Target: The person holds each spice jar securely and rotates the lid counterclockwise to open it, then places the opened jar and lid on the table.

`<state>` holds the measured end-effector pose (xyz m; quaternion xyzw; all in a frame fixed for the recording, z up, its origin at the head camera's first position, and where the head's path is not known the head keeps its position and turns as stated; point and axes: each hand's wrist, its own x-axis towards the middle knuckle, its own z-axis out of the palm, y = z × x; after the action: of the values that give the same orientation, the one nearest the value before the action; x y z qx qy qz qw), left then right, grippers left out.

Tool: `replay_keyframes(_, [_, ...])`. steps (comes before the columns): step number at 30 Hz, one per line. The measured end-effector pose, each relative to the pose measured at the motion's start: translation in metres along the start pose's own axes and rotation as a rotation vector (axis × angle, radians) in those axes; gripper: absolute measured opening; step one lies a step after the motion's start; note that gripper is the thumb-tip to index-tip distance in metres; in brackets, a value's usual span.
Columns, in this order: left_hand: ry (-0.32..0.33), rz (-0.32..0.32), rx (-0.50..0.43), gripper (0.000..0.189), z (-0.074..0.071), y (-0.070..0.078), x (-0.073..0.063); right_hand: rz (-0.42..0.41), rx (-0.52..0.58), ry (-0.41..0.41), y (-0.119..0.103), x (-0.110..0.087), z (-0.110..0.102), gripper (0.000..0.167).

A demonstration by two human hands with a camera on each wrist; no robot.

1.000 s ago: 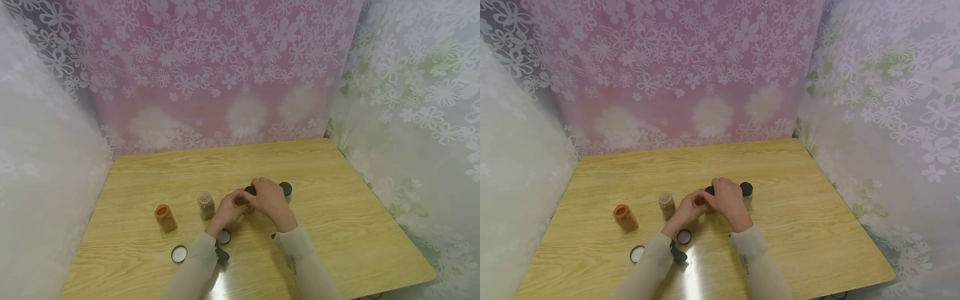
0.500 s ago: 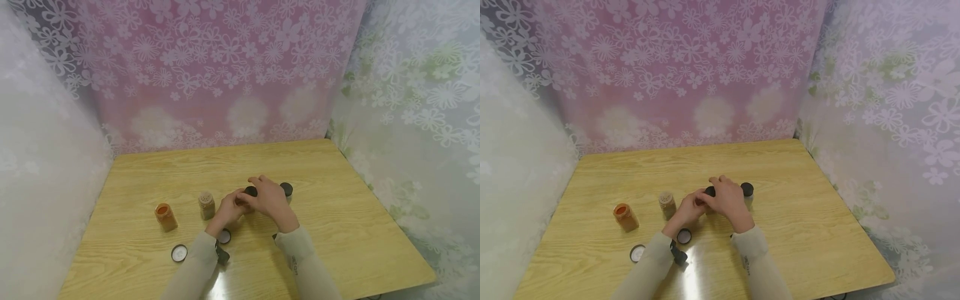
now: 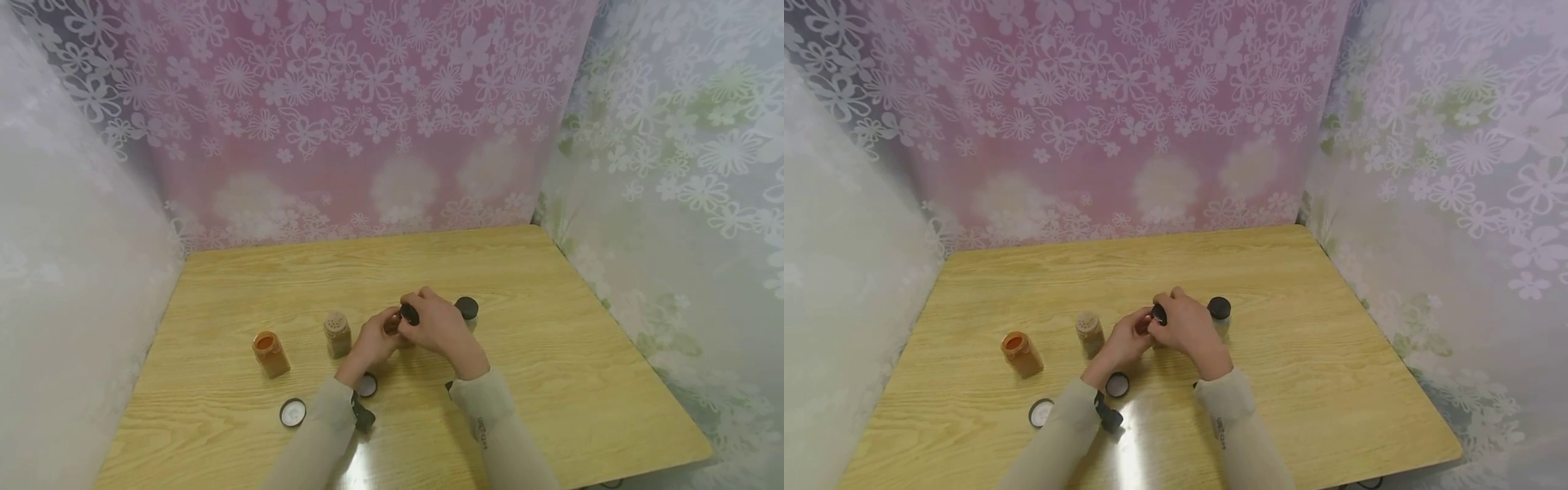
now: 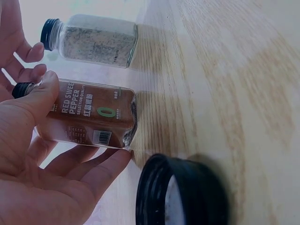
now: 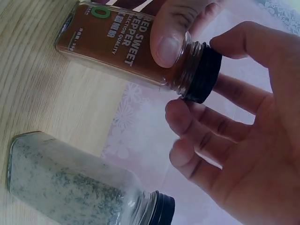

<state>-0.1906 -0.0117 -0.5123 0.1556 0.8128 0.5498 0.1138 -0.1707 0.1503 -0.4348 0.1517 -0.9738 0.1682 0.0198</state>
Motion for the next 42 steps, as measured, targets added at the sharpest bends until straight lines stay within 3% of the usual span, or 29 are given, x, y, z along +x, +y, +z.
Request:
replay_keyframes(5, [-0.005,-0.003,0.035,0.051,-0.0002,-0.0014,-0.0006,0.049,-0.059,0.043,-0.0013,0.0009,0.0019,0.067])
replay_keyframes(11, [-0.008,-0.024,-0.003,0.053,0.0002,-0.0006,-0.0014,0.044,-0.068,0.081,-0.002,0.001,0.0014,0.044])
replay_keyframes(16, [-0.005,-0.015,-0.018,0.055,-0.0002,-0.0002,0.0004,0.009,0.0,0.04,0.0006,0.0025,0.0009,0.036])
replay_keyframes(20, [0.006,-0.009,-0.013,0.052,-0.0002,-0.0006,0.0019,-0.005,0.044,0.006,0.0021,0.0036,0.0005,0.048])
replay_keyframes(26, [0.001,-0.002,0.025,0.048,-0.0001,-0.0006,-0.0001,0.056,-0.013,0.042,-0.0003,0.0045,0.0022,0.07])
replay_keyframes(30, [-0.01,-0.02,-0.007,0.048,0.0,0.0001,-0.0019,0.083,-0.025,0.037,-0.0015,0.0035,0.0029,0.059])
replay_keyframes(36, [-0.005,-0.022,-0.028,0.054,0.0001,-0.0007,0.0002,0.026,0.021,0.004,0.0005,0.0037,0.0021,0.041])
replay_keyframes(42, [0.003,-0.022,0.0,0.056,-0.0004,-0.0004,0.0003,0.005,0.023,-0.017,-0.0006,0.0033,0.0001,0.048])
